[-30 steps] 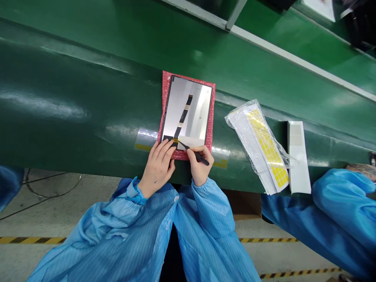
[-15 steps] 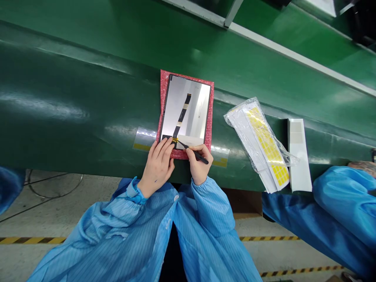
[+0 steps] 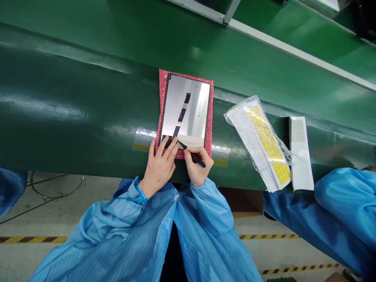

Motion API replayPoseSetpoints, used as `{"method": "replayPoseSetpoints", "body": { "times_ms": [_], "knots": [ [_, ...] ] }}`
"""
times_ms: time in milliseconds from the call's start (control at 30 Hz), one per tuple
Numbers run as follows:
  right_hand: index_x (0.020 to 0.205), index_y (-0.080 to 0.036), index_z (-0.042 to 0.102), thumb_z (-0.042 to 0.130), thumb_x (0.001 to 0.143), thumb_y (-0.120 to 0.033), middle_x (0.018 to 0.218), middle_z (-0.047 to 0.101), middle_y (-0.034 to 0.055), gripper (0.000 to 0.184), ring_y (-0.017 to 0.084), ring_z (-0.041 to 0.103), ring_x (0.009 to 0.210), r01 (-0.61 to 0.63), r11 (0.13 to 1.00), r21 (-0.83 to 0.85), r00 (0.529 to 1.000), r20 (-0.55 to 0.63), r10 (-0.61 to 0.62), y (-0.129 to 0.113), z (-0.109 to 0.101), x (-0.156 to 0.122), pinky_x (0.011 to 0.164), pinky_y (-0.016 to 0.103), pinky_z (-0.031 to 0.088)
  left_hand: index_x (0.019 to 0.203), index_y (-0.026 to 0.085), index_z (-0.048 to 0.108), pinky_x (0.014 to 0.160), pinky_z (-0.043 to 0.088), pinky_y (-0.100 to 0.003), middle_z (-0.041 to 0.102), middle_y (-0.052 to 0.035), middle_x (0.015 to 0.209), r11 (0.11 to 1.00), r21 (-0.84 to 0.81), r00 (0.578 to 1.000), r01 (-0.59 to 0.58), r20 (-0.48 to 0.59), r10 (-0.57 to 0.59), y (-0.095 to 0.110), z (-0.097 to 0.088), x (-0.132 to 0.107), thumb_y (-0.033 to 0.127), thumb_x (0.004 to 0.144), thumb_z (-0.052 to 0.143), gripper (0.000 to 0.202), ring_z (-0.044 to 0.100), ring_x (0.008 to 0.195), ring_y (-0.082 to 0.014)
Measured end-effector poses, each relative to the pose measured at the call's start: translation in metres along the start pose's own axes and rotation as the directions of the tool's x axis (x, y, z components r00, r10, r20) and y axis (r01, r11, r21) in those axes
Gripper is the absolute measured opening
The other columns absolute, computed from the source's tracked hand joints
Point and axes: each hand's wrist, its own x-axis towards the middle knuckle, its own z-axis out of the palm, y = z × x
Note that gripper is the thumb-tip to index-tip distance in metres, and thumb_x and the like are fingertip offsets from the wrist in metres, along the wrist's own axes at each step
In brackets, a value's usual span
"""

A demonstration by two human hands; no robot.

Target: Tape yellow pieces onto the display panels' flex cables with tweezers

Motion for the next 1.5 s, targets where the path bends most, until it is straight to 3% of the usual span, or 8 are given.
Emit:
{"method": "replayPoseSetpoints", "body": {
  "times_ms": [200,367,600,767,933,1200,1300,1500],
  "knots": [
    [0.083,-0.02,0.067,0.067,0.08,-0.008,0.078,0.071,0.0007,0.013,0.014,0.068,0.071,0.293,0.916,-0.273,0.939,-0.101,-0.33,0.005,-0.026,0.003,0.068,0.026,0.057,0.152,0.012,0.039,0.122,0.014,-0.064,0.031,-0.0103,0.16,1.0,-0.003,1.0,0.021,0.013,-0.021,0.003,0.002,-0.001,0.012,0.093,0.045,0.059,0.021,0.15,-0.0349],
    [0.078,-0.019,0.065,0.069,0.081,-0.017,0.073,0.068,-0.0001,0.005,0.014,0.067,0.065,0.083,0.978,-0.189,0.963,-0.239,-0.127,0.016,-0.041,0.01,0.062,0.025,0.055,0.154,0.021,0.036,0.118,0.013,-0.073,0.03,-0.006,0.161,0.999,-0.003,0.999,-0.035,0.038,0.035,0.0,0.002,-0.001,0.003,0.092,0.041,0.064,0.022,0.15,-0.0377],
    [0.078,-0.019,0.064,0.071,0.082,-0.032,0.075,0.068,0.0021,0.015,0.019,0.069,0.07,-0.151,0.988,0.033,0.963,-0.22,0.155,0.03,-0.041,0.012,0.066,0.031,0.056,0.156,0.028,0.03,0.114,0.015,-0.079,0.04,-0.0052,0.156,0.996,-0.022,0.997,-0.082,0.004,0.082,-0.002,0.002,-0.001,-0.008,0.087,0.036,0.079,0.027,0.148,-0.039],
    [0.076,-0.019,0.063,0.072,0.08,-0.033,0.073,0.067,0.0014,0.017,0.019,0.069,0.069,-0.173,0.982,0.074,0.956,-0.227,0.186,0.032,-0.044,0.013,0.065,0.031,0.054,0.155,0.026,0.035,0.118,0.019,-0.072,0.055,-0.0127,0.143,0.995,-0.067,0.995,-0.081,-0.064,0.076,-0.004,0.004,-0.003,-0.006,0.09,0.038,0.073,0.031,0.147,-0.0355],
    [0.077,-0.019,0.063,0.073,0.08,-0.032,0.073,0.067,0.0011,0.017,0.018,0.068,0.068,-0.177,0.979,0.101,0.956,-0.22,0.196,0.032,-0.044,0.013,0.065,0.031,0.054,0.148,0.02,0.045,0.118,0.024,-0.068,0.043,-0.0198,0.151,0.997,-0.056,0.995,-0.054,-0.089,0.048,-0.006,0.006,-0.003,-0.003,0.091,0.038,0.062,0.03,0.147,-0.0353],
    [0.077,-0.018,0.063,0.072,0.08,-0.031,0.073,0.067,0.001,0.016,0.018,0.069,0.068,-0.183,0.977,0.114,0.956,-0.213,0.204,0.031,-0.044,0.014,0.066,0.031,0.054,0.127,0.018,0.062,0.119,0.028,-0.062,0.066,-0.0105,0.113,0.982,-0.181,0.98,-0.058,-0.198,0.021,-0.007,-0.002,0.0,0.008,0.094,0.046,0.037,0.05,0.133,-0.0307],
    [0.078,-0.019,0.064,0.072,0.08,-0.031,0.073,0.068,0.0011,0.015,0.019,0.069,0.069,-0.172,0.976,0.132,0.956,-0.217,0.198,0.03,-0.045,0.014,0.067,0.031,0.054,0.104,0.023,0.068,0.112,0.04,-0.052,0.066,-0.0047,0.096,0.953,-0.302,0.964,0.023,-0.247,-0.101,-0.025,-0.018,0.015,0.023,0.094,0.055,0.017,0.062,0.112,-0.0263],
    [0.077,-0.018,0.064,0.073,0.079,-0.03,0.073,0.069,0.0015,0.015,0.018,0.069,0.07,-0.177,0.972,0.156,0.95,-0.231,0.211,0.03,-0.044,0.016,0.068,0.031,0.054,0.101,0.019,0.061,0.089,0.048,-0.052,0.06,-0.0139,0.105,0.923,-0.089,0.896,0.373,-0.223,-0.384,-0.073,-0.027,0.07,0.035,0.091,0.055,0.02,0.056,0.106,-0.0367]
  ]
}}
